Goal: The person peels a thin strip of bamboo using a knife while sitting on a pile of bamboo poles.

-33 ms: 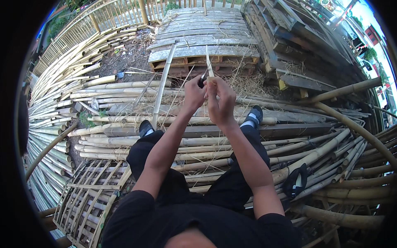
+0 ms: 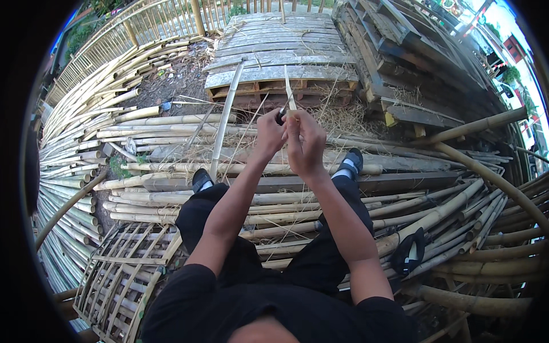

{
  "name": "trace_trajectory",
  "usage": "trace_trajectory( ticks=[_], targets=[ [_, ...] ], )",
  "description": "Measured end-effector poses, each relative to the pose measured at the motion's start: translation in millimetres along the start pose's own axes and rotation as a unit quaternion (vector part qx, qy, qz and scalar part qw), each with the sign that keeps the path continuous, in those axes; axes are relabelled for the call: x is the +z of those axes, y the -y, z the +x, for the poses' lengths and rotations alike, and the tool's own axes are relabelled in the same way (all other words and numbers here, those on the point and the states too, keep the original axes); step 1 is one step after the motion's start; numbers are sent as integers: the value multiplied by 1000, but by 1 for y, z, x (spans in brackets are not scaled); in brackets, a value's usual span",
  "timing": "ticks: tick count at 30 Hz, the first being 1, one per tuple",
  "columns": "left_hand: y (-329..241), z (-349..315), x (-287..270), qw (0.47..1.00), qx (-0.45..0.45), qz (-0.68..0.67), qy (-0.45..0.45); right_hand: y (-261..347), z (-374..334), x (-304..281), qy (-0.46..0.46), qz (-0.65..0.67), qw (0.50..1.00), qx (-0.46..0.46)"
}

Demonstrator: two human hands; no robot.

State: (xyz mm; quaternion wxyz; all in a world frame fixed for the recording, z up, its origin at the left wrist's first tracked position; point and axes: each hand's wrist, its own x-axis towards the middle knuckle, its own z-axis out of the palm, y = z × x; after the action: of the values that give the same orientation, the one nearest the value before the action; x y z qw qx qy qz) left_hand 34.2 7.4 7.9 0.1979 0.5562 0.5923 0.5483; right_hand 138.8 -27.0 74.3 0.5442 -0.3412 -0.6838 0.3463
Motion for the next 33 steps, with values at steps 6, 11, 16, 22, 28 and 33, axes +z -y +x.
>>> trace_trajectory(
  ticks=[6, 11, 16, 22, 28, 33],
  targets=[
    [40, 5, 36, 996, -80, 31, -35, 2, 0, -5, -1, 21, 1000, 12],
    [35, 5, 39, 994, -91, 12, -59, 2, -6, -8, 11, 12, 1000, 11],
    [36, -4, 54, 998, -25, -21, -55, 5, -6, -11, 9, 13, 999, 36],
    [63, 4, 49, 990, -60, 108, -69, -2, -9, -14, 24, -67, 997, -11],
    [45, -9, 57, 989, -21, -129, -75, 3, -7, -1, 30, 64, 997, 31],
    [76, 4, 54, 994, -66, -13, -90, -2, 0, -4, 53, 101, 992, 44]
  ],
)
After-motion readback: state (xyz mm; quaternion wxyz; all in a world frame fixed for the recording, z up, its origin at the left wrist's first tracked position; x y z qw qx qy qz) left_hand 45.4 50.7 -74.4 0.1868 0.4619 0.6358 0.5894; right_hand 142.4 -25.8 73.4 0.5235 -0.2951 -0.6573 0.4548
